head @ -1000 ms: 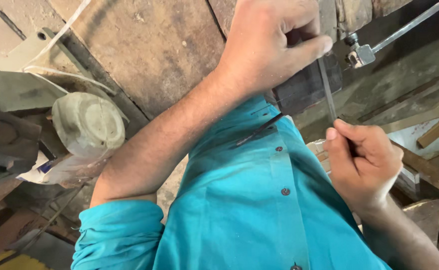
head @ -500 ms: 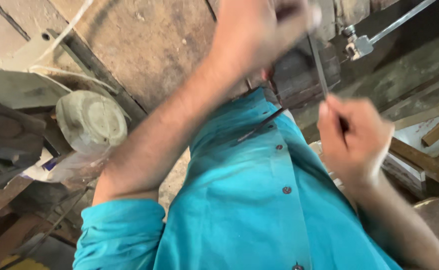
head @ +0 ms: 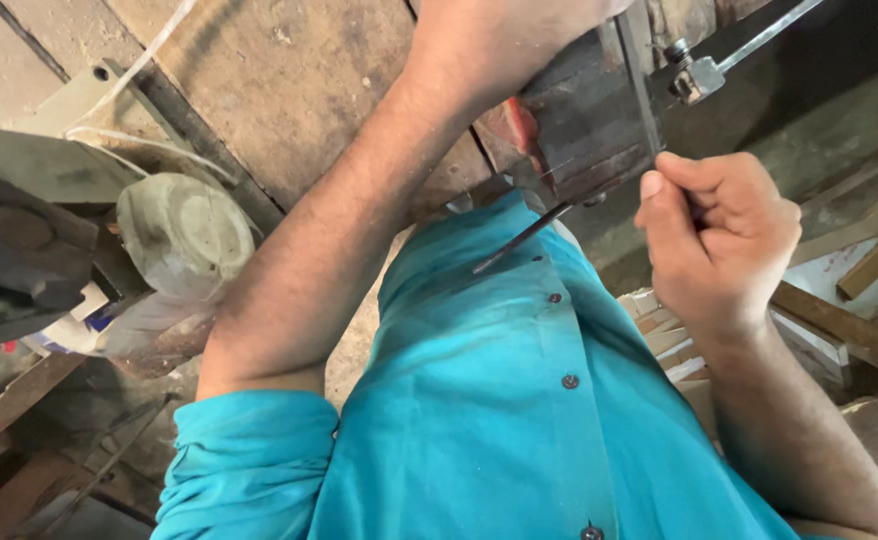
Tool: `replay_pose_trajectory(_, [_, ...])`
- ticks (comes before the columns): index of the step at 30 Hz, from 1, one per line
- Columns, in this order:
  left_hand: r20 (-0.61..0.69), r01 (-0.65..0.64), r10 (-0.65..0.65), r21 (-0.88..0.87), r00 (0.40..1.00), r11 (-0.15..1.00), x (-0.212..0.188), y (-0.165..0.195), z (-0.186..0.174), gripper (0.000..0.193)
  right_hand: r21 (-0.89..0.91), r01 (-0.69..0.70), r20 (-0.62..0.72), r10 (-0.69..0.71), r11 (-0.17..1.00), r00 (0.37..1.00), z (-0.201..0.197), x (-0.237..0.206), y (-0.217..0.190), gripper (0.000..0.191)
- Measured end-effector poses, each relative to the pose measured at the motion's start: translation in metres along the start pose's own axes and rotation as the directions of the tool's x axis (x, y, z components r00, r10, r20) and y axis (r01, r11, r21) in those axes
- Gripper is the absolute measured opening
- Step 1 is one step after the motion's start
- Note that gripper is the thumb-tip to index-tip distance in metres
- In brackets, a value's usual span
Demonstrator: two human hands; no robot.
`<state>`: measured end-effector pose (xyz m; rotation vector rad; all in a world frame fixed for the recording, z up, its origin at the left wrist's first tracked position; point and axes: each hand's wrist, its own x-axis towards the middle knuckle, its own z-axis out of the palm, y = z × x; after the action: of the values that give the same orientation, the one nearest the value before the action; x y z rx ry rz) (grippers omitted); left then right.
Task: The person holds a hammer while working at a bench vise, threads a wire through a small metal fitting, then clamps a metal piece in the vise and files it with a hand file, stroking repeatedly along its edge.
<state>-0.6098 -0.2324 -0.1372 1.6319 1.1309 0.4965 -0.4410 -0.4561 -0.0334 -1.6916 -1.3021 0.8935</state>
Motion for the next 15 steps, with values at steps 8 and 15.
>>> replay_pose_trajectory(8, [-0.246, -0.497, 0.470, -0.058, 0.848, 0.866, -0.047, 0.051, 0.000, 0.027, -0.174, -0.036, 0.043, 0.044, 0.984, 0.998, -0.005, -0.009, -0.041, 0.006])
replay_pose_trajectory(15, [0.253, 0.289, -0.264, -0.067, 0.931, 0.955, -0.026, 0.074, -0.037, 0.042, -0.185, 0.019, 0.052, -0.009, 0.983, 0.999, -0.001, 0.007, -0.017, 0.008])
